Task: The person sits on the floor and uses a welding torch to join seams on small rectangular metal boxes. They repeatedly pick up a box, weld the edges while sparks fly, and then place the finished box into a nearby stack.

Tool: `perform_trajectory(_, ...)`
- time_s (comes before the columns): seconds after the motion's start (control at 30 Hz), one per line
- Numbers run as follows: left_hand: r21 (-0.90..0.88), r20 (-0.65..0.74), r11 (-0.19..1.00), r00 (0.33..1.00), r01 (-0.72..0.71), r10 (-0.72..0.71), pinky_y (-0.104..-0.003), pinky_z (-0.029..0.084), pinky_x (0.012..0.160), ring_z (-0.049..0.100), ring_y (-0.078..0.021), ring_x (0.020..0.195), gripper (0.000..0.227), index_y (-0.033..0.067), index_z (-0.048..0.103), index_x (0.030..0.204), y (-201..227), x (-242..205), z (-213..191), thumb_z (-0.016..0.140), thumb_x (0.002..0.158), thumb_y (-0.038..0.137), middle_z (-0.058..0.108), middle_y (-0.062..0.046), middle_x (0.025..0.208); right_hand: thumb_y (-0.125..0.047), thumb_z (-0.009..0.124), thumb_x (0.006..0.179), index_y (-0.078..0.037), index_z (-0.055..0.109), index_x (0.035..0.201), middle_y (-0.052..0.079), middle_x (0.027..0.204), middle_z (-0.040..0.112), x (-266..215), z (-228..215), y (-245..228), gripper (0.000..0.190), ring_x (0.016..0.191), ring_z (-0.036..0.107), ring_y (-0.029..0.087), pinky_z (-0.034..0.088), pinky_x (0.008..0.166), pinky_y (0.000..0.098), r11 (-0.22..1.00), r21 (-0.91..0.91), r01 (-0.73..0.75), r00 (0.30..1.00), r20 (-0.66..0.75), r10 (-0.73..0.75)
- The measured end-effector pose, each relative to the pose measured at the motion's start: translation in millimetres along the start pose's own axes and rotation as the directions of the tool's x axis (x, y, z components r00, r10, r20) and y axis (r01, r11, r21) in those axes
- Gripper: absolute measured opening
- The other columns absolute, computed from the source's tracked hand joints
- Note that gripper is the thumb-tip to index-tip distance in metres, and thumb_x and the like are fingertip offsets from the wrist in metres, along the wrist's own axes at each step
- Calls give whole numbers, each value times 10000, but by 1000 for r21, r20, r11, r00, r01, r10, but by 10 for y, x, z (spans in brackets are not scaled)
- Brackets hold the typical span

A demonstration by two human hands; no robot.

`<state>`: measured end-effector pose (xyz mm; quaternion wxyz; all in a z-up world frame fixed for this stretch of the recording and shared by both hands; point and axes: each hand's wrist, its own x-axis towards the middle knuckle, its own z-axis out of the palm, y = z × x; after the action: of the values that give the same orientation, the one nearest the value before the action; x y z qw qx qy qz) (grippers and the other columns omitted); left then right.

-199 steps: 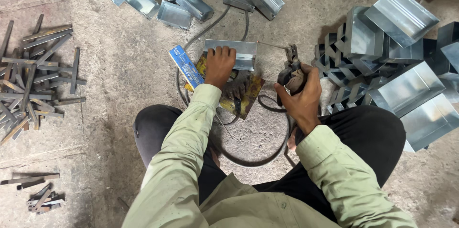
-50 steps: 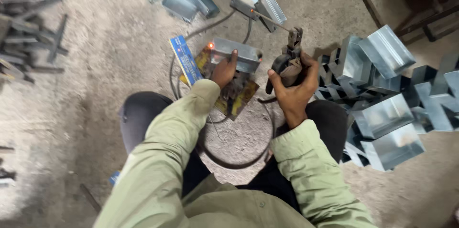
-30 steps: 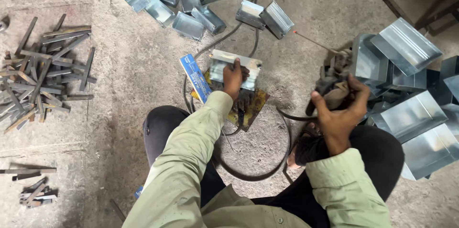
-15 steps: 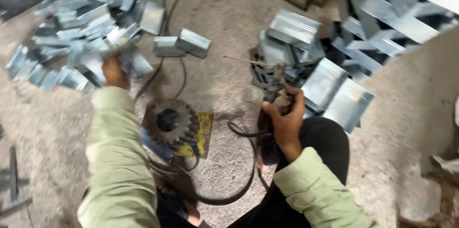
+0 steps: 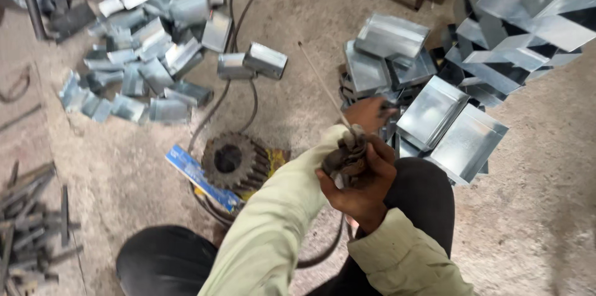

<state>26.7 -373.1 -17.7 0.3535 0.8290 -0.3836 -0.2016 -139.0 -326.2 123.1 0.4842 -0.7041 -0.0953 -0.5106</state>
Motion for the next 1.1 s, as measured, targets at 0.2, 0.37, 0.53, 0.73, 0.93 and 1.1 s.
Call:
perform_trajectory(0.2,141,-66,990,998,16,-6,-506,541,868,663,-422,1038,284,53,697,1033,195,542,717,712,780,181,656,-206,1161,-105,937,708,-120,355,1491,155,1384,469,67,-54,-71,976,1211,602,275,557,999,383,992,-113,63,997,61,-56)
perform_trajectory(0.37,-2,-83,987,983,161,-161,-470,544,958,708,-405,1004,309,7,733,1021,76,714,552,715,782,202,735,-230,1041,-62,913,779,-129,333,1524,153,1421,445,65,-28,-44,946,1241,627,261,592,1038,362,1000,-5,25,998,50,-25)
perform_trajectory(0.53,-39,-260,998,964,46,-55,-493,547,890,672,-431,1009,395,-19,664,1118,-309,-120,-415,746,757,119,677,-271,1073,-36,873,786,-110,338,1517,127,1414,462,-14,-18,-31,909,1252,606,251,557,1011,353,988,125,-94,995,48,88)
perform_trajectory(0.73,245,-435,946,896,211,-88,-536,467,963,549,-467,1157,665,26,530,1280,-970,-2145,-1685,703,641,-47,583,-257,1227,-139,759,871,-9,394,1274,158,1090,611,96,29,-35,560,899,666,260,603,810,384,563,390,-729,646,117,755)
perform_trajectory(0.93,335,-535,737,762,587,-364,-529,464,918,564,-405,1167,590,103,564,1144,-1118,-3274,-2106,805,607,59,590,-189,1189,-502,592,860,21,661,1064,109,886,636,106,171,234,565,767,659,276,523,606,355,-83,586,-806,184,380,906)
perform_trajectory(1.1,437,-550,795,824,422,-135,-553,422,939,547,-381,1194,671,106,576,1223,-1614,-3271,-1920,795,590,59,587,-177,1245,-322,681,869,-6,573,1027,108,807,565,-312,441,514,369,710,619,271,536,613,394,37,321,-946,173,408,897)
